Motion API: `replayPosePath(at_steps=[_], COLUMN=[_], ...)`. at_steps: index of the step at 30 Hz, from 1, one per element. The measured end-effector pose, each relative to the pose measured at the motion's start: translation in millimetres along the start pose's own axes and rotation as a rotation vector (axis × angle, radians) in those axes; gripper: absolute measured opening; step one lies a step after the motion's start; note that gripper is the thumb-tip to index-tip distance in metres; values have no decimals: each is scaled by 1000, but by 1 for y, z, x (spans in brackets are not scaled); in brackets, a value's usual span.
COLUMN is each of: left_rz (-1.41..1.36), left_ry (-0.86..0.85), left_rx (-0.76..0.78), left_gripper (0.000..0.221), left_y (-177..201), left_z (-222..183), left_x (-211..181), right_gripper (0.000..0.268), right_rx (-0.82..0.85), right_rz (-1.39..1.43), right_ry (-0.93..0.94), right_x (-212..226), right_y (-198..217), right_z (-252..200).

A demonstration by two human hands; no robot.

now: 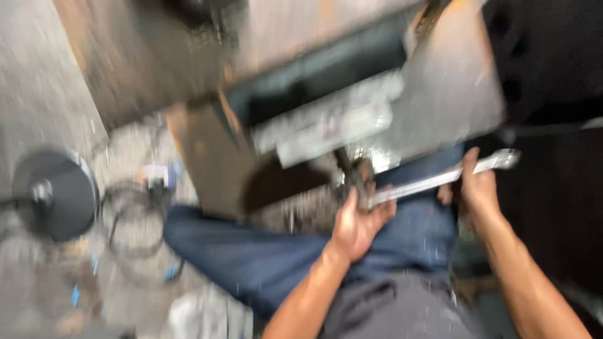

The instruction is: Measuring a metal part with a tape measure and fitting it into a machine fixture using a wrench and hammer.

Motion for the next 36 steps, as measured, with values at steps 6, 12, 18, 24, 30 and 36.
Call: replayPosePath(at_steps=[6, 12, 18, 24, 30, 36], left_rz=[169, 212, 169, 91, 18, 148], left_ry=[-161, -170, -157, -101, -3, -41], left_rx=[-141, -202, -211, -137, -72, 41], left_gripper=[50, 52, 45, 49, 52, 60], left_y=[5, -1, 5, 11, 13, -5], left_z=[6, 3, 5, 10, 1, -7], left_x=[-7, -10, -14, -10, -1, -8], right_gripper=[48, 48, 42, 31, 26, 36], right_rx=[-100, 143, 838, 951, 805, 595], right_rz=[-925, -1164, -1506, -1429, -1768, -2293], right_ry=[-44, 1510, 1188, 1100, 867, 966], right_x=[76, 112, 44, 60, 108, 146], right_y=[-12, -49, -48, -33, -31, -65], right_z=[-43, -43, 34, 30, -48, -114])
Point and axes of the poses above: each hand's wrist, its own z-axis towards the middle knuckle, its own y-axis out of the back of the hand, x = y × z, the point moved 3 cm from there along z, towards the middle knuckle, and after that the axes turned 1 degree about -y, right-handed, at the moved point
